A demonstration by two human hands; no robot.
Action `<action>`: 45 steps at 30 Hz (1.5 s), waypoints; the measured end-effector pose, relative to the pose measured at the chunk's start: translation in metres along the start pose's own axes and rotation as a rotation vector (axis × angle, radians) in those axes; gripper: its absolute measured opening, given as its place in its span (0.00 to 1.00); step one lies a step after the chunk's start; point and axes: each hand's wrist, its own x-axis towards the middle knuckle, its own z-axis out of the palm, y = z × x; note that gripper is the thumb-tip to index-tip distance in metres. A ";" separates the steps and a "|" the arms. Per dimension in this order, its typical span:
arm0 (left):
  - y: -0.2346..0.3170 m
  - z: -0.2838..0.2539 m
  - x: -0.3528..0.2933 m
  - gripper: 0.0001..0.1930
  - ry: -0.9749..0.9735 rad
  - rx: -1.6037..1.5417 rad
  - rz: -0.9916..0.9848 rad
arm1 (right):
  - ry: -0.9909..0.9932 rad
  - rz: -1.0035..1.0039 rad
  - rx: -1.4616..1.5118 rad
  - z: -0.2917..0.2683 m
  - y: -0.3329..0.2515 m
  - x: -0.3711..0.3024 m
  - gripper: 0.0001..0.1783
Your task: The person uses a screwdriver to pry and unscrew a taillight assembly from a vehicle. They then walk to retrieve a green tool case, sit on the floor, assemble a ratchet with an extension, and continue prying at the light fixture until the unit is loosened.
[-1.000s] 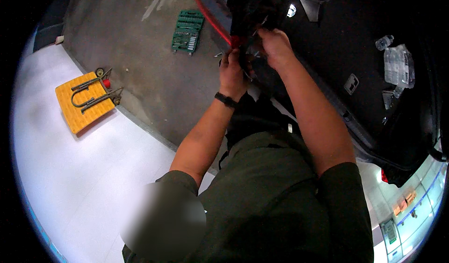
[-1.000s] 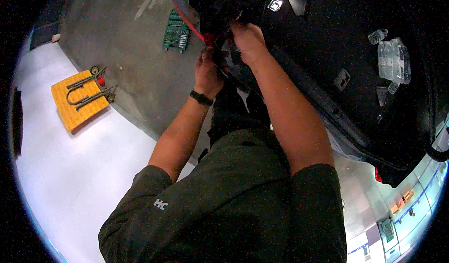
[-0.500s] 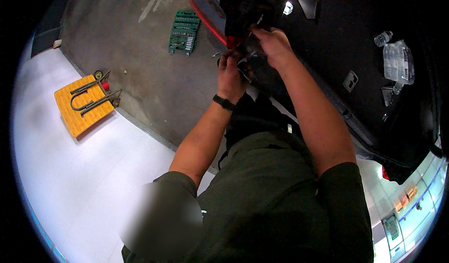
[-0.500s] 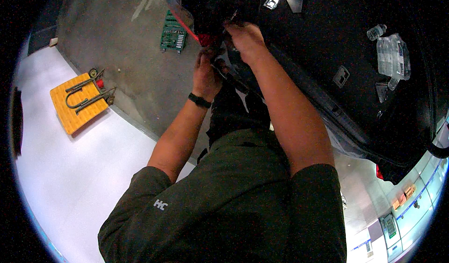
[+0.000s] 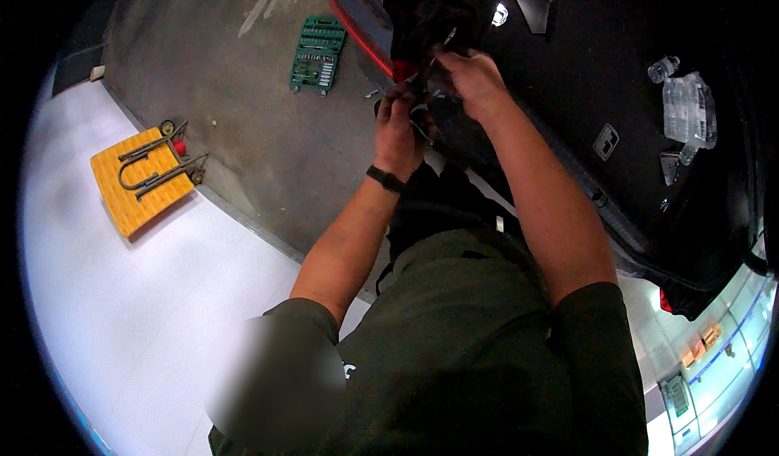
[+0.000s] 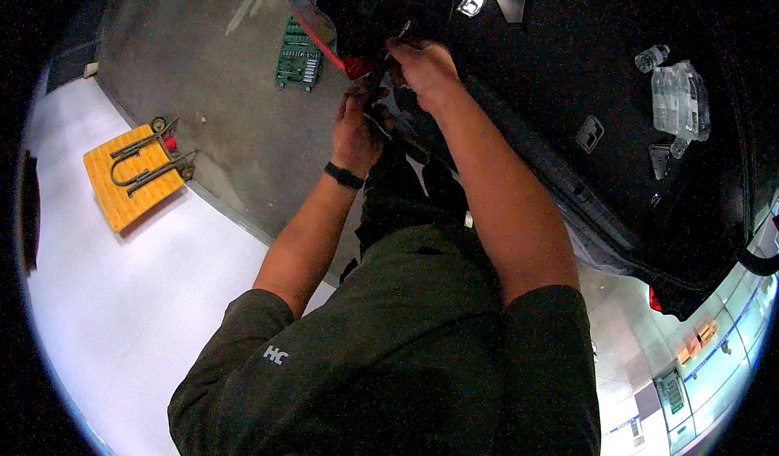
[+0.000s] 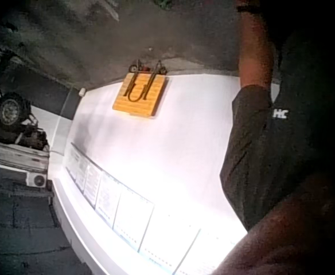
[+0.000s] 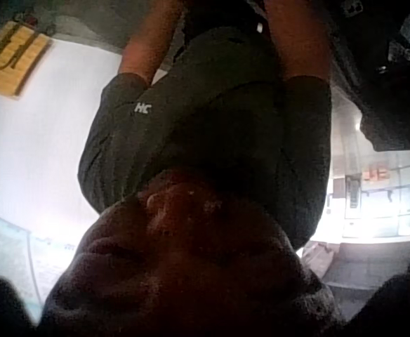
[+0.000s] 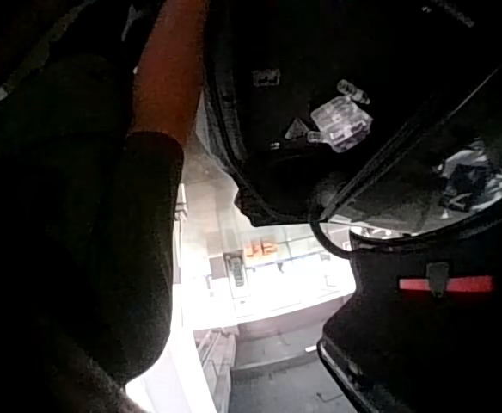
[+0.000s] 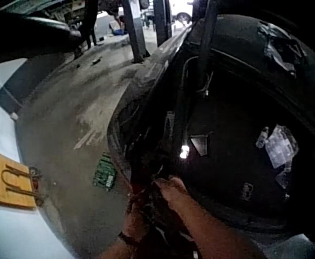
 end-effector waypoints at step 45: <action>0.048 -0.105 -0.090 0.14 -0.198 1.115 0.235 | 0.628 -0.836 -1.040 0.002 -0.011 -0.040 0.20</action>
